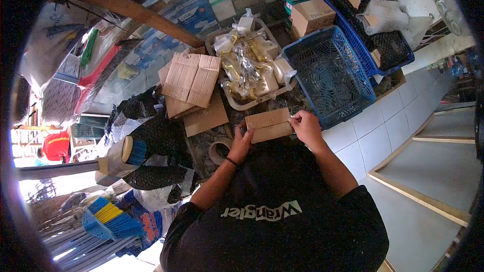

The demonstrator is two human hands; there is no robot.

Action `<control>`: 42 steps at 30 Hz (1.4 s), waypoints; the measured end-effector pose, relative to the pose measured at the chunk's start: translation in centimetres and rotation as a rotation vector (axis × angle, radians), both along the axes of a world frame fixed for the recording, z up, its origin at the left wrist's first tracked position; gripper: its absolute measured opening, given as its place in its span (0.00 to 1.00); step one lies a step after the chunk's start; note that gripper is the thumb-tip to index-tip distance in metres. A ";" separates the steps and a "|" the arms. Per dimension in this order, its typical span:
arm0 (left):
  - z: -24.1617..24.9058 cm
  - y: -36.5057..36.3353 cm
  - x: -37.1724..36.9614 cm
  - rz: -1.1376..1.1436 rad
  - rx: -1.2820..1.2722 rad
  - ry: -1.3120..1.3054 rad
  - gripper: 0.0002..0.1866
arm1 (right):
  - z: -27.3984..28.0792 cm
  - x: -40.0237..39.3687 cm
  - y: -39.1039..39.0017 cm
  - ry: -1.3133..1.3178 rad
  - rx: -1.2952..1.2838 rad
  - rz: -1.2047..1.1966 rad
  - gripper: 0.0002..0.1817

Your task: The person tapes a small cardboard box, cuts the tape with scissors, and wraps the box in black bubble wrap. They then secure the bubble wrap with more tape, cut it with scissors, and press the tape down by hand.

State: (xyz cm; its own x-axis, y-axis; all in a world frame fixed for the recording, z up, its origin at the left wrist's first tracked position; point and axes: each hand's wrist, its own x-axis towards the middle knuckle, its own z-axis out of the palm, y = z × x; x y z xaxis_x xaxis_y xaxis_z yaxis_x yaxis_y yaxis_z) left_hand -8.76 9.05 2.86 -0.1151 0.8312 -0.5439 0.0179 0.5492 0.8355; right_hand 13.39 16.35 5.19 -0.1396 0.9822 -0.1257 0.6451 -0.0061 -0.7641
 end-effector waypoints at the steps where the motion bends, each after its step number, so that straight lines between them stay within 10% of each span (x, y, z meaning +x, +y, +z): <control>1: -0.1 0.0 0.0 -0.002 -0.005 0.004 0.33 | 0.1 -0.1 0.1 -0.004 -0.016 -0.007 0.10; 42: -1.4 0.5 -0.4 -0.050 -0.017 0.035 0.34 | -0.9 0.4 1.8 -0.043 -0.174 -0.051 0.22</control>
State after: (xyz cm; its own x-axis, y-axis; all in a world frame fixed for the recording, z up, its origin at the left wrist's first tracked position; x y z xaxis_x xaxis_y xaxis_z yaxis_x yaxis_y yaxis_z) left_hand -9.19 9.60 1.51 -0.0929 0.8271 -0.5543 0.0752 0.5610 0.8244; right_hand 13.84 18.11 4.25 -0.0811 0.9508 -0.2990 0.6727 -0.1691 -0.7203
